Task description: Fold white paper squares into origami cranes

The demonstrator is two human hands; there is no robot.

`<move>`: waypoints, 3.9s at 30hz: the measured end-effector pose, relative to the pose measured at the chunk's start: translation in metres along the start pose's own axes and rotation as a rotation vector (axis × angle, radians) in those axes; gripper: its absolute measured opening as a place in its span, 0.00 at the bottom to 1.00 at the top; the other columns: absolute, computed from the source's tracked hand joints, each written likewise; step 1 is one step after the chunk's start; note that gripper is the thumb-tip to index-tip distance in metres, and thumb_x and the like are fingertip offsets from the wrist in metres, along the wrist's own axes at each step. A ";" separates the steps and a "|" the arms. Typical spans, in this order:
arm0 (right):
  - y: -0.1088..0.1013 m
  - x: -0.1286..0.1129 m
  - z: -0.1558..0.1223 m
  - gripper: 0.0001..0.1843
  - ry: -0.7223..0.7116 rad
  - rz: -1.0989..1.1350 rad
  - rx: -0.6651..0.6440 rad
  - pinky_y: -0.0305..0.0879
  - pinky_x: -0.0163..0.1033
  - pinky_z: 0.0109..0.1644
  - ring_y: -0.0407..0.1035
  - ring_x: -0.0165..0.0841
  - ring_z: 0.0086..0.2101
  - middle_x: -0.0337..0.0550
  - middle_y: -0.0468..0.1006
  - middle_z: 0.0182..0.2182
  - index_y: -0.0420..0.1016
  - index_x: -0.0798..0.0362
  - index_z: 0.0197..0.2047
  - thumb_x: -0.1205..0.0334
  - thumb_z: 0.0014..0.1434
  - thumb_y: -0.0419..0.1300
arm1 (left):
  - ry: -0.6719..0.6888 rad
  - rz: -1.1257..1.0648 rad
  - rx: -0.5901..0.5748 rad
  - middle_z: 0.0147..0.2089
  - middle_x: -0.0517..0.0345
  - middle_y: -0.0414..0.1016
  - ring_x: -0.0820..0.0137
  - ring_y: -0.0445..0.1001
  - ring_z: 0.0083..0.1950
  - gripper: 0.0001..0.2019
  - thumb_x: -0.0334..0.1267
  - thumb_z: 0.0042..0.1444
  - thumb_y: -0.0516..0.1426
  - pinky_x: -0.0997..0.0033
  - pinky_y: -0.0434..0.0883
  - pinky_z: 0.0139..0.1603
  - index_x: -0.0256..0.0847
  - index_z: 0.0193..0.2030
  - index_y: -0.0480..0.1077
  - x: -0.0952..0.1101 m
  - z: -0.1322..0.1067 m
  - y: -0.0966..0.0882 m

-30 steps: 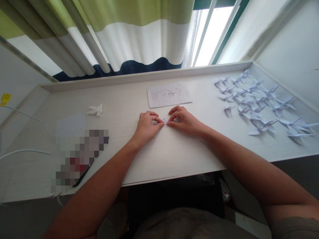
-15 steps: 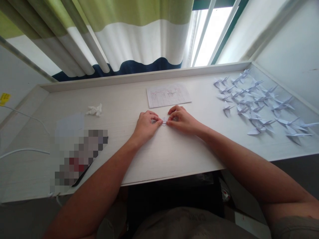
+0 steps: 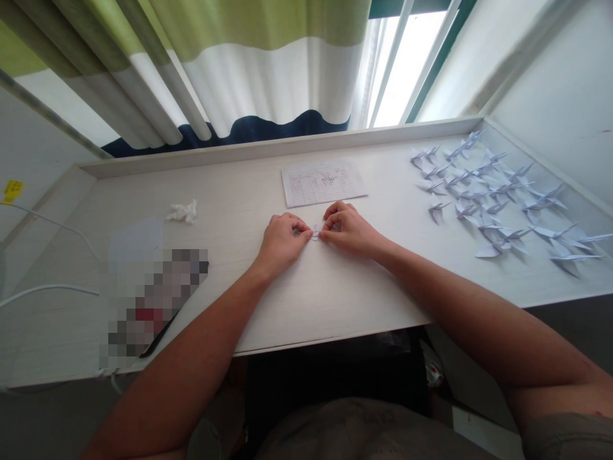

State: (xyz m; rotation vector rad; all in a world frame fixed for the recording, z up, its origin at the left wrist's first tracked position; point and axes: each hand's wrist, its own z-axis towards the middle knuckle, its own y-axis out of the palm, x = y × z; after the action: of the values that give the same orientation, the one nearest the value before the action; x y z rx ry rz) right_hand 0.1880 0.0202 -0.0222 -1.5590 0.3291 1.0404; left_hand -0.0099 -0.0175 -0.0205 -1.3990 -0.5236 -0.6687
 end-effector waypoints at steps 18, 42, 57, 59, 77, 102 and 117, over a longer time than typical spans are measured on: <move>-0.003 -0.003 0.002 0.08 0.099 0.188 0.098 0.68 0.49 0.54 0.73 0.42 0.45 0.46 0.79 0.42 0.80 0.52 0.37 0.57 0.55 0.68 | -0.013 -0.021 0.022 0.46 0.52 0.83 0.55 0.73 0.57 0.04 0.35 0.59 0.65 0.52 0.71 0.63 0.44 0.32 0.79 0.001 -0.002 0.002; 0.005 0.012 -0.001 0.13 -0.166 -0.087 0.093 0.69 0.56 0.63 0.73 0.47 0.54 0.49 0.81 0.49 0.87 0.46 0.50 0.63 0.66 0.65 | 0.134 0.045 0.053 0.49 0.53 0.81 0.56 0.72 0.56 0.06 0.34 0.62 0.65 0.52 0.72 0.61 0.44 0.46 0.78 -0.004 -0.008 0.004; -0.012 -0.001 -0.019 0.09 -0.401 -0.289 -0.026 0.63 0.57 0.65 0.73 0.47 0.55 0.49 0.85 0.50 0.86 0.49 0.43 0.56 0.68 0.65 | 0.403 0.182 0.003 0.49 0.50 0.85 0.57 0.80 0.53 0.08 0.34 0.67 0.59 0.52 0.75 0.59 0.43 0.44 0.81 0.004 -0.023 -0.009; -0.014 -0.003 -0.022 0.10 -0.392 -0.306 -0.034 0.63 0.57 0.63 0.74 0.47 0.51 0.48 0.85 0.46 0.86 0.49 0.43 0.56 0.70 0.63 | 0.402 0.185 -0.038 0.52 0.51 0.86 0.55 0.80 0.57 0.09 0.35 0.68 0.59 0.48 0.73 0.64 0.44 0.45 0.82 0.002 -0.023 -0.012; -0.016 0.008 -0.019 0.17 -0.472 -0.185 -0.151 0.70 0.52 0.58 0.74 0.43 0.47 0.47 0.84 0.44 0.85 0.47 0.57 0.66 0.70 0.59 | 0.444 0.131 -0.136 0.51 0.53 0.87 0.57 0.80 0.58 0.09 0.35 0.69 0.60 0.50 0.71 0.64 0.46 0.43 0.83 -0.011 -0.012 -0.021; -0.007 0.004 -0.024 0.12 -0.520 -0.259 -0.115 0.67 0.51 0.57 0.75 0.42 0.47 0.46 0.86 0.45 0.86 0.48 0.42 0.59 0.73 0.60 | 0.515 0.235 -0.191 0.49 0.57 0.87 0.61 0.80 0.55 0.10 0.40 0.71 0.59 0.54 0.67 0.61 0.48 0.41 0.83 -0.007 -0.019 -0.024; -0.008 0.008 -0.019 0.10 -0.477 -0.114 -0.150 0.71 0.50 0.55 0.74 0.41 0.46 0.48 0.84 0.45 0.82 0.50 0.41 0.62 0.72 0.59 | 0.444 0.176 -0.186 0.49 0.55 0.86 0.58 0.80 0.54 0.08 0.38 0.70 0.60 0.52 0.70 0.59 0.47 0.42 0.81 -0.002 -0.022 -0.021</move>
State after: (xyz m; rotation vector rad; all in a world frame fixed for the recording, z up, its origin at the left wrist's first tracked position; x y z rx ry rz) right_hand 0.2067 0.0083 -0.0246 -1.3878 -0.1672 1.3274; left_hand -0.0270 -0.0398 -0.0090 -1.3939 0.0135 -0.8693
